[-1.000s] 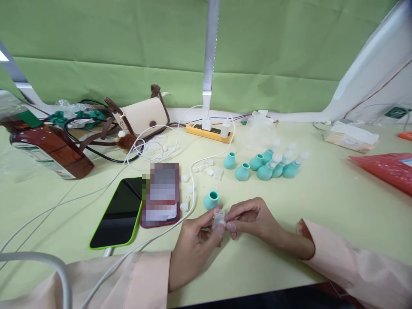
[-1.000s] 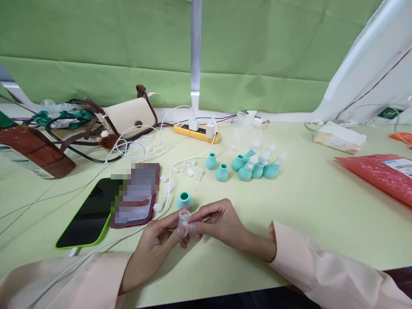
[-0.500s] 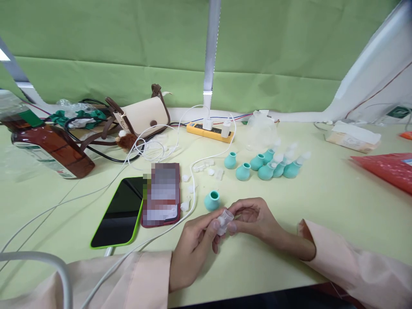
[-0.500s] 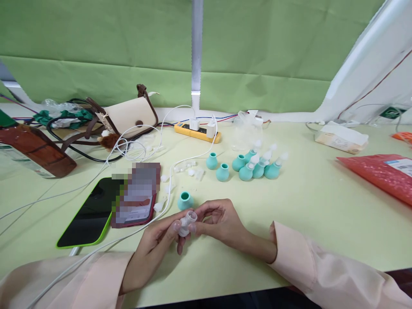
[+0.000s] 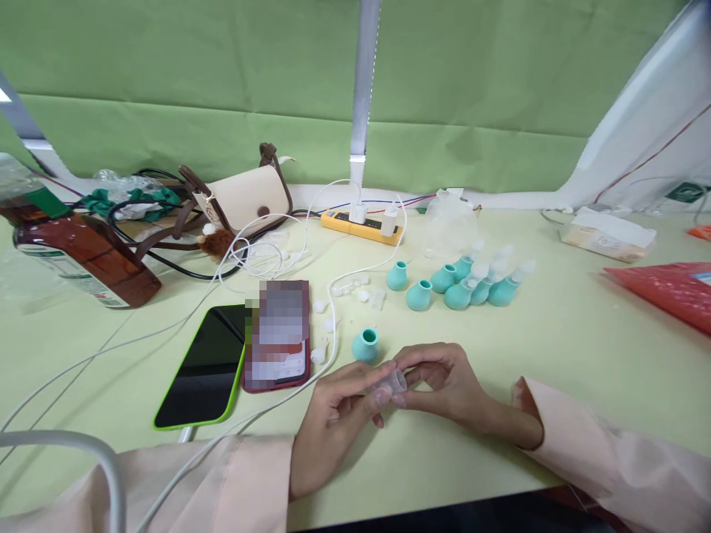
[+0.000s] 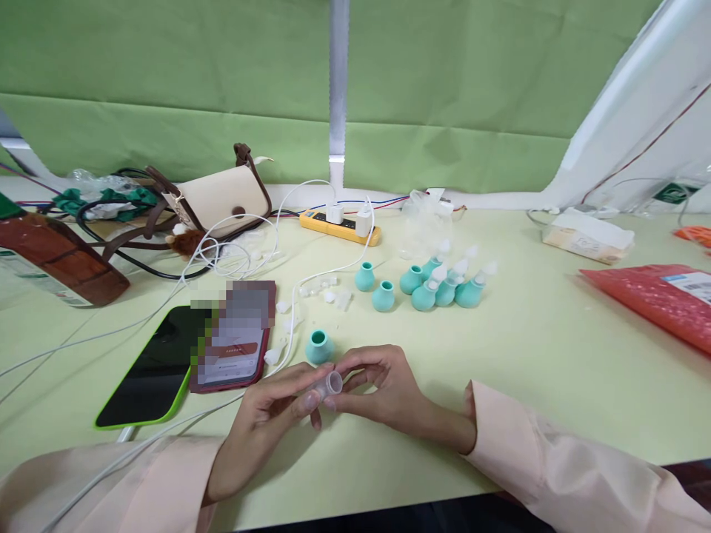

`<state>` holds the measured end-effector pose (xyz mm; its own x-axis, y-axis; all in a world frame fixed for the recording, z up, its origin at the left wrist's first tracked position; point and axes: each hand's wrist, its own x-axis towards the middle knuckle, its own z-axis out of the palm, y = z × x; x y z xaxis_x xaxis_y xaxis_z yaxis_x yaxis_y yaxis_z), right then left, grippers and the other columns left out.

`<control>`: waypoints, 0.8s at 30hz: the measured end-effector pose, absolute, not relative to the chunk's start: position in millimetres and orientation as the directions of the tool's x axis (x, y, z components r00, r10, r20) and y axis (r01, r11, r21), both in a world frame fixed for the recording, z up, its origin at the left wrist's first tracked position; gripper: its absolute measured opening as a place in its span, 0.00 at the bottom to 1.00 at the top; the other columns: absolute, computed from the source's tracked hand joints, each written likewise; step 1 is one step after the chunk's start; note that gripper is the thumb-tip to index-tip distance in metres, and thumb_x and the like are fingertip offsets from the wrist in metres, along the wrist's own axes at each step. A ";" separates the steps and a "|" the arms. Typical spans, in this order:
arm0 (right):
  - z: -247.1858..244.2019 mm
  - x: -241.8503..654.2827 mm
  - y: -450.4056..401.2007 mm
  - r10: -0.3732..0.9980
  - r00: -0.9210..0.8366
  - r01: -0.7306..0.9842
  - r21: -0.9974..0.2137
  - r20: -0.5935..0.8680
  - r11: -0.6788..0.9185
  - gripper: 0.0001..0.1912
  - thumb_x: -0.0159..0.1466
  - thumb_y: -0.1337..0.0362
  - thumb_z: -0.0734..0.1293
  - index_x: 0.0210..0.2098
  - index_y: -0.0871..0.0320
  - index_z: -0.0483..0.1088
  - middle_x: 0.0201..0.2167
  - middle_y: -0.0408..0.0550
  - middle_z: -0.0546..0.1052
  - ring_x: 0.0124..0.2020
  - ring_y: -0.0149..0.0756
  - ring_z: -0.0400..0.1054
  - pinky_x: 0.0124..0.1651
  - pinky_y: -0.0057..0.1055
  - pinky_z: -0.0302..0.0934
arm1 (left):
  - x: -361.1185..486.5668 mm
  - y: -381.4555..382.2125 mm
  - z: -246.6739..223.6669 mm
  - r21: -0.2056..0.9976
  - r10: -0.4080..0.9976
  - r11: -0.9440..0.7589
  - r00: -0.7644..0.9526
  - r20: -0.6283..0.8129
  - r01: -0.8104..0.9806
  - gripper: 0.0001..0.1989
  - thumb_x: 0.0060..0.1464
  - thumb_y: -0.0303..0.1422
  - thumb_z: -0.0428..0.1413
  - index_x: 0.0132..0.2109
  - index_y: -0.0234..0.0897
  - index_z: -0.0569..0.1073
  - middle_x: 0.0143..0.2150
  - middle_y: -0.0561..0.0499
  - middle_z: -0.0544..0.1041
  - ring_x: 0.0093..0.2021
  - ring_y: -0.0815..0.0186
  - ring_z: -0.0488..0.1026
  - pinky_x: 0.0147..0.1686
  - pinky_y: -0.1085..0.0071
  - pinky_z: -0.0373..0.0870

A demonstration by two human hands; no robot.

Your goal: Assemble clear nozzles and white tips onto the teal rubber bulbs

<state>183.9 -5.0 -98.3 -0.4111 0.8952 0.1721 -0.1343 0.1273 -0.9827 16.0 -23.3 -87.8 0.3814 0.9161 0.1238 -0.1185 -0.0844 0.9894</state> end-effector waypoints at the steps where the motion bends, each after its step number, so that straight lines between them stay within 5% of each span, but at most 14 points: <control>1: -98.8 184.0 -5.3 0.889 -0.416 -0.137 -0.979 0.194 0.150 0.12 0.45 0.74 0.71 0.31 0.60 0.72 0.27 0.45 0.74 0.28 0.30 0.68 0.30 0.26 0.66 | 15.7 -23.3 -88.3 0.989 0.915 -0.100 0.380 0.133 -0.106 0.10 0.51 0.30 0.53 0.40 0.37 0.76 0.29 0.49 0.69 0.26 0.69 0.66 0.28 0.71 0.66; 5: -97.0 186.0 -4.9 0.859 -0.448 -0.107 -0.969 0.248 0.223 0.17 0.45 0.76 0.70 0.34 0.57 0.73 0.28 0.45 0.75 0.28 0.30 0.70 0.30 0.25 0.66 | 14.6 -24.4 -91.7 0.986 0.917 -0.140 0.363 0.164 -0.091 0.08 0.49 0.29 0.55 0.37 0.38 0.77 0.27 0.50 0.70 0.26 0.69 0.67 0.27 0.73 0.65; 11: -91.1 188.9 -3.1 0.864 -0.433 -0.007 -0.959 0.258 0.283 0.15 0.45 0.73 0.71 0.34 0.58 0.74 0.28 0.46 0.77 0.27 0.30 0.70 0.30 0.24 0.66 | 15.3 -29.3 -94.5 0.990 0.949 -0.057 0.302 0.095 -0.132 0.23 0.42 0.29 0.60 0.49 0.38 0.69 0.44 0.44 0.73 0.39 0.61 0.70 0.34 0.69 0.70; 19: -89.5 187.3 -5.3 0.714 -0.461 0.072 -0.780 0.527 0.622 0.15 0.47 0.73 0.70 0.35 0.59 0.72 0.29 0.48 0.77 0.27 0.33 0.71 0.29 0.26 0.66 | 14.6 -31.8 -95.9 0.991 0.944 -0.119 0.304 0.130 -0.053 0.12 0.47 0.29 0.56 0.41 0.36 0.71 0.37 0.47 0.74 0.38 0.64 0.70 0.36 0.70 0.68; 24: -74.0 196.3 -1.3 0.779 -0.279 0.105 -0.788 0.562 0.606 0.13 0.48 0.74 0.68 0.33 0.56 0.71 0.26 0.44 0.75 0.25 0.30 0.68 0.27 0.27 0.65 | 14.5 -30.3 -98.0 0.951 0.937 -0.310 0.166 0.306 0.000 0.30 0.40 0.29 0.61 0.51 0.47 0.57 0.35 0.54 0.63 0.34 0.67 0.63 0.28 0.74 0.66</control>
